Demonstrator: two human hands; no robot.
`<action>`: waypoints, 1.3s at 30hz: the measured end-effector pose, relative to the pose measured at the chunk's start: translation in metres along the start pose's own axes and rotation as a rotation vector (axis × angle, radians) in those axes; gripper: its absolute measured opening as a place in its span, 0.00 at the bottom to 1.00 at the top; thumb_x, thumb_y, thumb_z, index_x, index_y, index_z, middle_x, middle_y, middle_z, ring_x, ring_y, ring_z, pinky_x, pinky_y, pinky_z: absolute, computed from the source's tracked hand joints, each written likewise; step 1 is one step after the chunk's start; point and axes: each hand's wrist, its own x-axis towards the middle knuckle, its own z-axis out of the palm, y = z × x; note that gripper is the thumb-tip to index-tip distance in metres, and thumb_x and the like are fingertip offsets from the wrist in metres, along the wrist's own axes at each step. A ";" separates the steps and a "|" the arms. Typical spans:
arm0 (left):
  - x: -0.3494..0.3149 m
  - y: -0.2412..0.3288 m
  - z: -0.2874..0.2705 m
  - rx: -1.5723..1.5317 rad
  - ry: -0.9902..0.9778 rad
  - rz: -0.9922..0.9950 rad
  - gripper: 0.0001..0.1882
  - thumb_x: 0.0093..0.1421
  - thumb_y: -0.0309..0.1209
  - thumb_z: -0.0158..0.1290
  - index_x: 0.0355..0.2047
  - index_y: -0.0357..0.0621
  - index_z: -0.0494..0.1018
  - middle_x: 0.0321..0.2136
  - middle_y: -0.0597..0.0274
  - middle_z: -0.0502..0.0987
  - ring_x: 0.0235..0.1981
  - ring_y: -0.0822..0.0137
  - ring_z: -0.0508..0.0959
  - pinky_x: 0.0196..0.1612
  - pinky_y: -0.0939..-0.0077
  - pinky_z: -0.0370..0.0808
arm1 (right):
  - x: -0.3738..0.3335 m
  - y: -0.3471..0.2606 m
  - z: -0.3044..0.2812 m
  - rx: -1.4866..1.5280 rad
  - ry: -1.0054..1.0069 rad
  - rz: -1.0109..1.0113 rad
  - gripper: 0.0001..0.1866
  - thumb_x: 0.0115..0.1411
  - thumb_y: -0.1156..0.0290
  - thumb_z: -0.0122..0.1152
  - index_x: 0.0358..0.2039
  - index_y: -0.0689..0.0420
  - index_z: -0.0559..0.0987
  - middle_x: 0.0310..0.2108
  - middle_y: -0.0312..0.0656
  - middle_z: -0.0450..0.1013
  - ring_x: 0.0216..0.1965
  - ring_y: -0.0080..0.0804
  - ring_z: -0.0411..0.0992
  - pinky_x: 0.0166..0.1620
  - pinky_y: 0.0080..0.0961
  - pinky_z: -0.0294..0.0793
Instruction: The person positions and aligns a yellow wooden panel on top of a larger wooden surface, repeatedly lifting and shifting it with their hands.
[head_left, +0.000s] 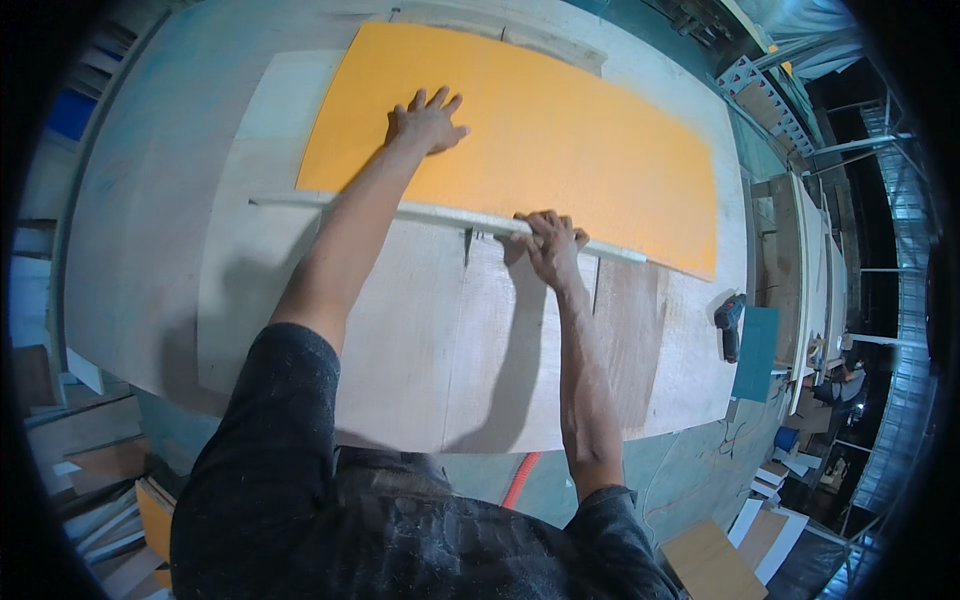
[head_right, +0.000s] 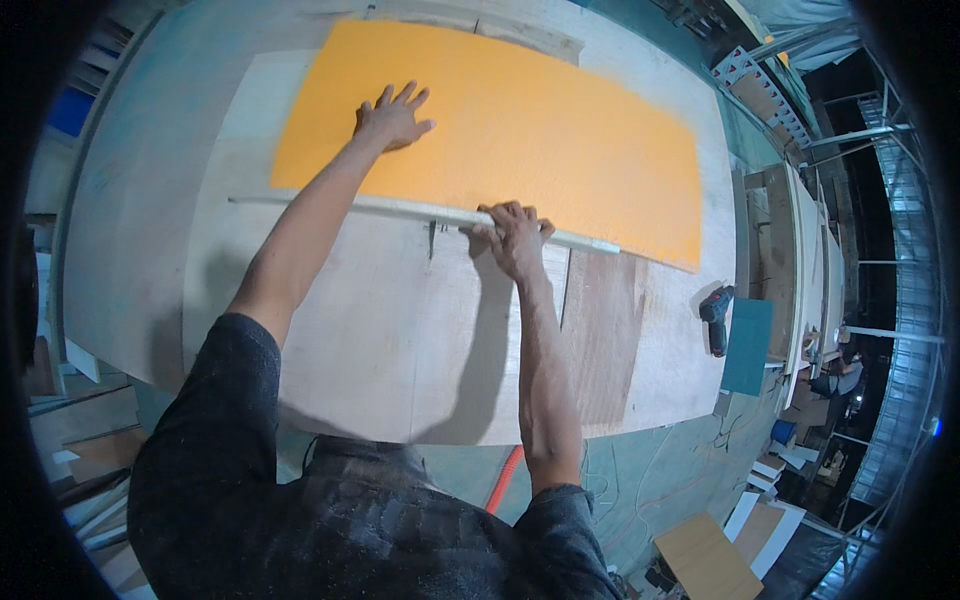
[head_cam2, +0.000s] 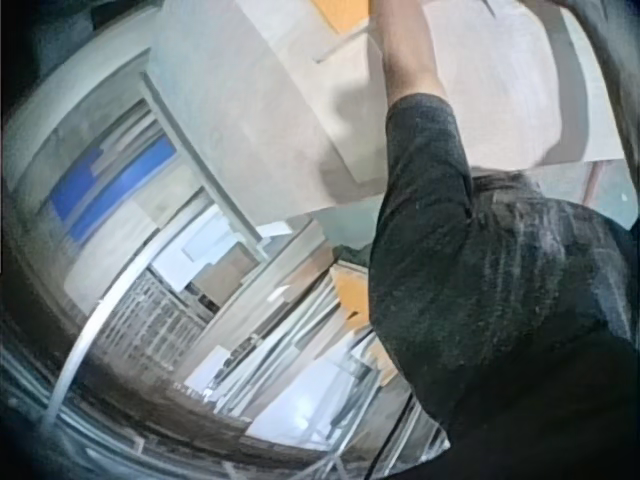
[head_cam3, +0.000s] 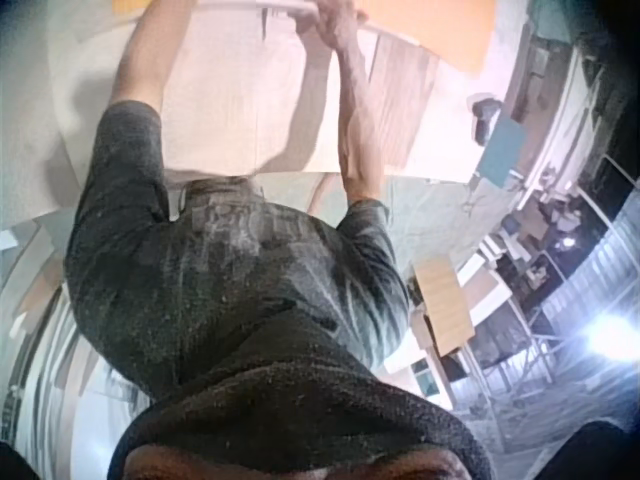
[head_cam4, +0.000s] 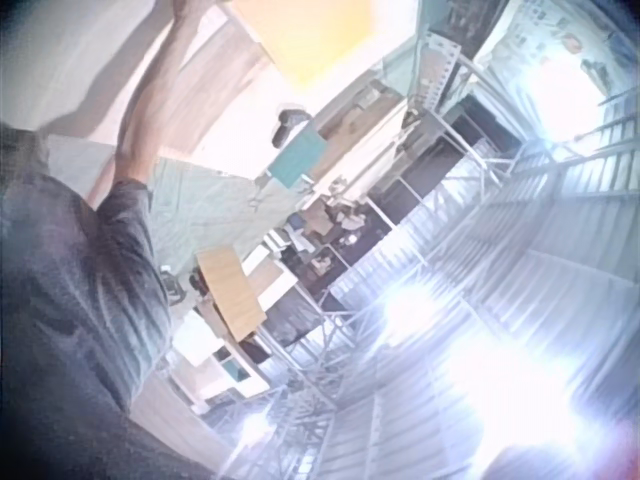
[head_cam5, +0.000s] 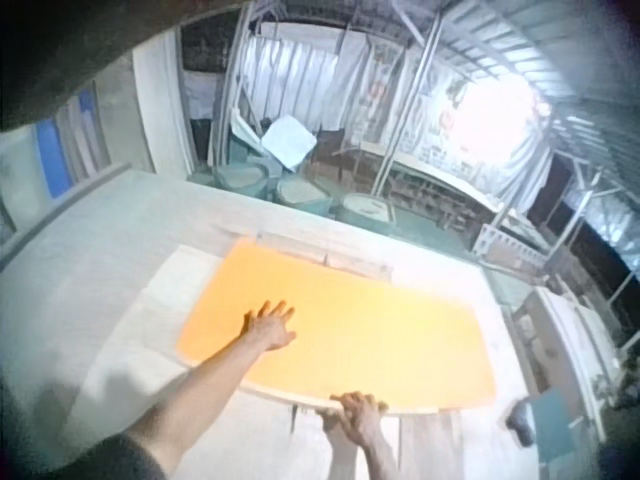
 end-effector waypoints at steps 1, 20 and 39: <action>-0.020 0.006 0.003 0.000 -0.018 0.010 0.42 0.73 0.61 0.42 0.80 0.69 0.42 0.82 0.71 0.38 0.81 0.49 0.42 0.71 0.23 0.54 | -0.021 -0.003 0.000 -0.008 -0.009 0.006 0.20 0.67 0.49 0.65 0.58 0.35 0.83 0.51 0.33 0.74 0.57 0.40 0.68 0.59 0.56 0.53; -0.438 0.036 0.125 0.046 -0.086 0.025 0.42 0.73 0.59 0.44 0.80 0.61 0.44 0.81 0.64 0.39 0.80 0.45 0.44 0.63 0.24 0.64 | -0.439 -0.138 0.005 0.070 -0.113 0.106 0.20 0.66 0.49 0.65 0.58 0.34 0.81 0.52 0.32 0.74 0.57 0.37 0.68 0.62 0.56 0.52; -0.598 -0.097 0.189 -0.350 0.420 -0.516 0.24 0.66 0.45 0.59 0.57 0.46 0.78 0.63 0.53 0.75 0.63 0.52 0.75 0.68 0.48 0.63 | -0.554 0.038 -0.013 0.008 0.795 0.991 0.22 0.67 0.57 0.68 0.45 0.67 0.84 0.43 0.50 0.81 0.50 0.46 0.77 0.51 0.39 0.75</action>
